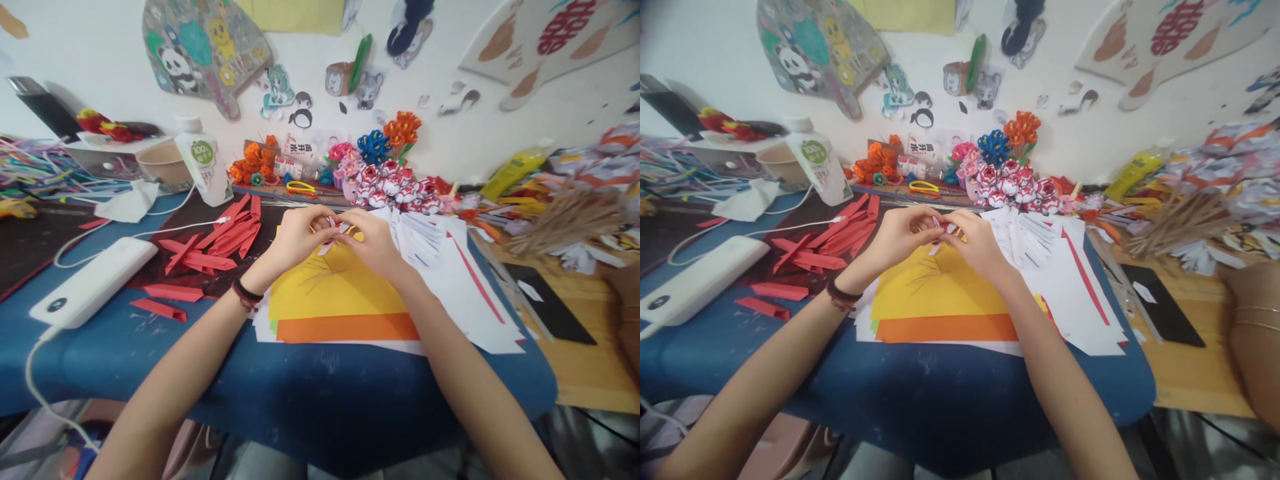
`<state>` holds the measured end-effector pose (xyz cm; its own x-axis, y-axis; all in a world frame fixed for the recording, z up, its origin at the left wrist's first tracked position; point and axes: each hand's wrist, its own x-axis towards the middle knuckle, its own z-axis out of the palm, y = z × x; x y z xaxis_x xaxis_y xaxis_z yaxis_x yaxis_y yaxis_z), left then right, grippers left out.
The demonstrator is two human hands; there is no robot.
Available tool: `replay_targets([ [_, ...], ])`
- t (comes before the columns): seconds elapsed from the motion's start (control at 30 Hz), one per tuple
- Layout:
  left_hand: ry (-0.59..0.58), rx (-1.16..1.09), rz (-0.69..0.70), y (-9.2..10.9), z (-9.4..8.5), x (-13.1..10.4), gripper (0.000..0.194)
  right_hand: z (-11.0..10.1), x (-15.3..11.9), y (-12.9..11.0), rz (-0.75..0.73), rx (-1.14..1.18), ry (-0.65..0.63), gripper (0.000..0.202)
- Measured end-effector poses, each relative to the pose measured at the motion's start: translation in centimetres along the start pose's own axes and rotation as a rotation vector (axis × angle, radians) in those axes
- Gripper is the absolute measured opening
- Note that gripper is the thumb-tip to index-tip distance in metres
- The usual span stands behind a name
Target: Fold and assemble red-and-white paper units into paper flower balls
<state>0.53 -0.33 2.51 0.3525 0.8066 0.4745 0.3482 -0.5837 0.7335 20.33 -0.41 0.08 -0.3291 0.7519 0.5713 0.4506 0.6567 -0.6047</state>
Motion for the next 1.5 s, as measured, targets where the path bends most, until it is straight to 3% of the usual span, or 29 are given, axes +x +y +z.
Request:
replay_targets([
  [0.17, -0.013, 0.018, -0.017, -0.3, -0.3, 0.2, 0.017, -0.4, 0.1, -0.1, 0.001, -0.028, 0.077, 0.018],
  [0.43, -0.035, 0.152, 0.115, -0.7, -0.8, 0.3, 0.017, -0.5, 0.1, -0.1, -0.056, -0.108, 0.113, 0.014],
  [0.7, -0.057, 0.244, 0.169, 0.4, -0.7, 0.1, 0.021, -0.7, 0.2, -0.5, -0.079, -0.136, 0.119, 0.011],
  [1.03, 0.062, 0.344, 0.154, 0.0, 0.6, -0.3, 0.022, -0.6, 0.1, -0.7, -0.108, -0.152, 0.080, 0.013],
  [1.3, -0.044, 0.252, 0.216, 0.1, -0.9, 0.1, 0.018, -0.4, 0.0, -1.0, -0.071, -0.166, 0.082, 0.018],
  [1.5, -0.072, 0.257, 0.209, 0.3, -1.0, 0.0, 0.016, -0.3, 0.0, -0.9, -0.073, -0.196, 0.082, 0.019],
])
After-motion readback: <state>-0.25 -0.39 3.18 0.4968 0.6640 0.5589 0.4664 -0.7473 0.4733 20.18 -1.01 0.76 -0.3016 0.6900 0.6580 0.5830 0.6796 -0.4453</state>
